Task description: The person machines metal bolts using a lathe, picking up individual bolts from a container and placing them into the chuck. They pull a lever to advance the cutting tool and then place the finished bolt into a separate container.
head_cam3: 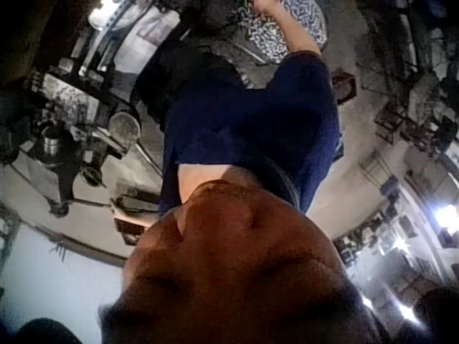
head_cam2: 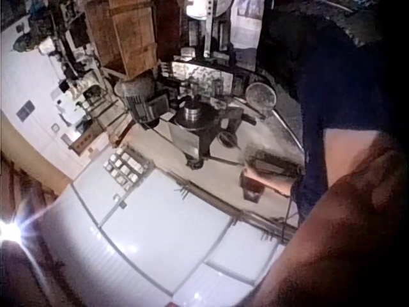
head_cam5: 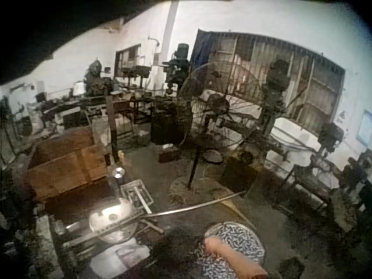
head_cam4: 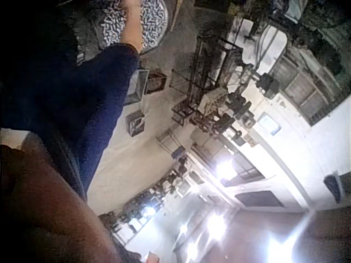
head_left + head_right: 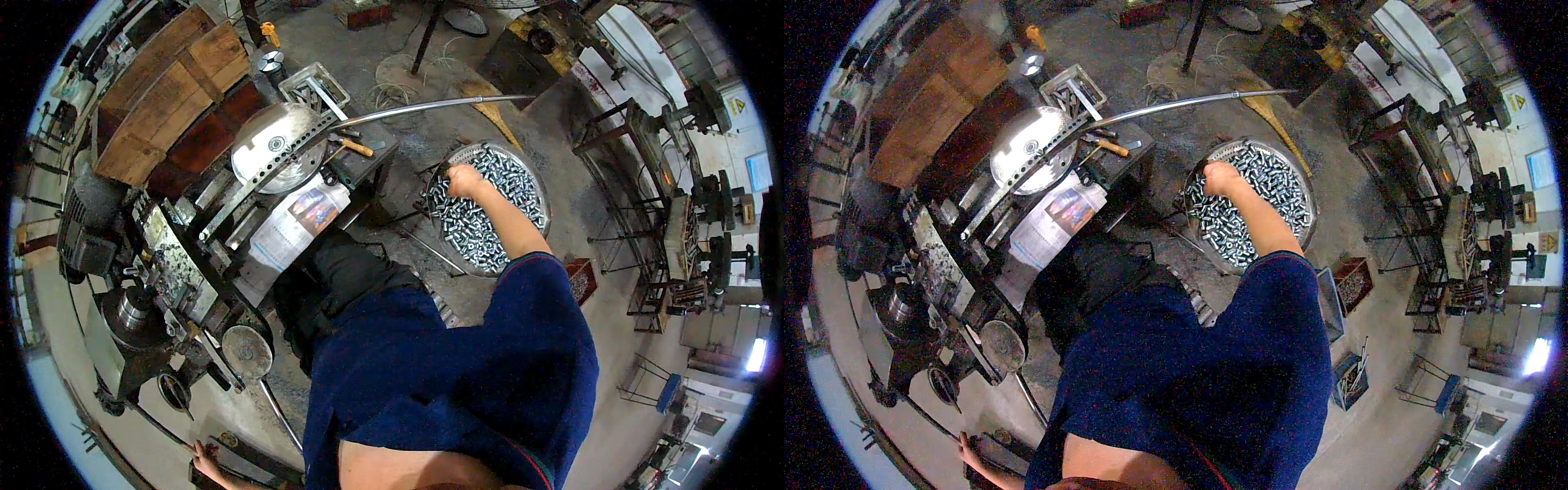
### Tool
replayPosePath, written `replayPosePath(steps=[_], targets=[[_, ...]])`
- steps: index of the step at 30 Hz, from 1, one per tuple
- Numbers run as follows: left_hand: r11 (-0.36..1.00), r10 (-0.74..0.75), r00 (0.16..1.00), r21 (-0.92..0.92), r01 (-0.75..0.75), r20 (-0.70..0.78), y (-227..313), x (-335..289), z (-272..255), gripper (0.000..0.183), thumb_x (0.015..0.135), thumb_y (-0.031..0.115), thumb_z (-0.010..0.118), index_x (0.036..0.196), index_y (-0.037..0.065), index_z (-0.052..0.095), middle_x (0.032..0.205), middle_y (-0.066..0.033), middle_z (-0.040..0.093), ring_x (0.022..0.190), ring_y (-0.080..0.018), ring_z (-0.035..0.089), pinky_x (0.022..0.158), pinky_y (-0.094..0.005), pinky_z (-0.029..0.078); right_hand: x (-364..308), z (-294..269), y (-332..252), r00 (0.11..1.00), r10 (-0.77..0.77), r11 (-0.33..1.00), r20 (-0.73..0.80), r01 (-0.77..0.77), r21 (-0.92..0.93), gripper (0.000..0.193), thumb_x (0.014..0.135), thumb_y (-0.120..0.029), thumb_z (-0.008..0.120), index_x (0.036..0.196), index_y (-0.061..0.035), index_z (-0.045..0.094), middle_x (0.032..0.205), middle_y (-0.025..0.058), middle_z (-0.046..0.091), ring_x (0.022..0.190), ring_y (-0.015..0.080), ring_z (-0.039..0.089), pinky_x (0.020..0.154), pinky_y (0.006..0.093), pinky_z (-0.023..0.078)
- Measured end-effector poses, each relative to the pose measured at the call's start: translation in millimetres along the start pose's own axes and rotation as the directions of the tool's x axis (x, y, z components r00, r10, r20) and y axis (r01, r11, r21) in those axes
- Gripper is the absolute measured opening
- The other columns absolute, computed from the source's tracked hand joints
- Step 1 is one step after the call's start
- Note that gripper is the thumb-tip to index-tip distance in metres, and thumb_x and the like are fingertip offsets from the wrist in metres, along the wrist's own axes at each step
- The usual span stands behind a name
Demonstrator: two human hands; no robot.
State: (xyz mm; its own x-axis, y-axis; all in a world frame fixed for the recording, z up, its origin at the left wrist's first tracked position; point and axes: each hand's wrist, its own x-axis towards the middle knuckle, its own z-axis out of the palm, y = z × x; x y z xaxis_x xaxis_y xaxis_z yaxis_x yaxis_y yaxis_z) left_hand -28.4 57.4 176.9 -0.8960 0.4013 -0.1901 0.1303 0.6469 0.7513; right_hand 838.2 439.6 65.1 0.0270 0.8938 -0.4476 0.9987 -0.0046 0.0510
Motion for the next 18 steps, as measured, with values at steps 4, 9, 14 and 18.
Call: replayPosePath(steps=[4,9,14,18], targets=[[0.999,0.034,0.980,-0.012,-0.033,0.194,-9.3,9.7,-19.4,0.033,0.082,0.033,0.065,0.076,0.001,0.056,0.057,-0.0046,0.052,0.042,-0.0111,0.044,0.041,-0.0248,0.037,21.8,8.2,1.4,0.993,0.020,0.997,-0.112,-0.011,0.080,0.032,0.061,-0.025,0.061,0.086,-0.0048,0.066,0.089,0.0181,0.064,0.087,0.0310,0.062,0.076,0.0381,0.050],[0.852,0.356,0.931,0.382,-0.359,0.083,-68.9,25.1,-83.7,0.038,0.081,0.027,0.064,0.096,-0.006,0.054,0.081,-0.0140,0.060,0.073,-0.0226,0.058,0.064,-0.0355,0.046,53.6,19.0,1.6,0.976,-0.129,0.987,-0.178,0.143,0.069,0.027,0.065,-0.027,0.062,0.078,-0.0040,0.067,0.084,0.0183,0.064,0.079,0.0338,0.062,0.072,0.0413,0.051],[0.729,0.556,0.831,0.460,-0.507,0.036,132.8,-108.9,7.0,0.033,0.081,0.018,0.061,0.108,0.000,0.057,0.078,-0.0133,0.062,0.070,-0.0210,0.059,0.069,-0.0295,0.046,-46.7,-92.2,-73.2,0.833,-0.274,0.677,-0.480,0.522,0.520,0.029,0.059,-0.015,0.060,0.084,-0.0056,0.070,0.091,0.0168,0.064,0.084,0.0281,0.061,0.074,0.0339,0.048],[0.837,0.523,0.795,-0.360,-0.412,0.307,233.1,-154.3,83.6,0.025,0.087,0.014,0.054,0.103,-0.005,0.059,0.077,-0.0070,0.063,0.070,-0.0134,0.060,0.069,-0.0268,0.046,-85.9,-153.0,-221.6,0.513,-0.641,0.177,-0.571,0.822,0.541,0.036,0.057,-0.007,0.059,0.091,-0.0076,0.070,0.105,0.0126,0.062,0.100,0.0265,0.058,0.087,0.0336,0.044]])
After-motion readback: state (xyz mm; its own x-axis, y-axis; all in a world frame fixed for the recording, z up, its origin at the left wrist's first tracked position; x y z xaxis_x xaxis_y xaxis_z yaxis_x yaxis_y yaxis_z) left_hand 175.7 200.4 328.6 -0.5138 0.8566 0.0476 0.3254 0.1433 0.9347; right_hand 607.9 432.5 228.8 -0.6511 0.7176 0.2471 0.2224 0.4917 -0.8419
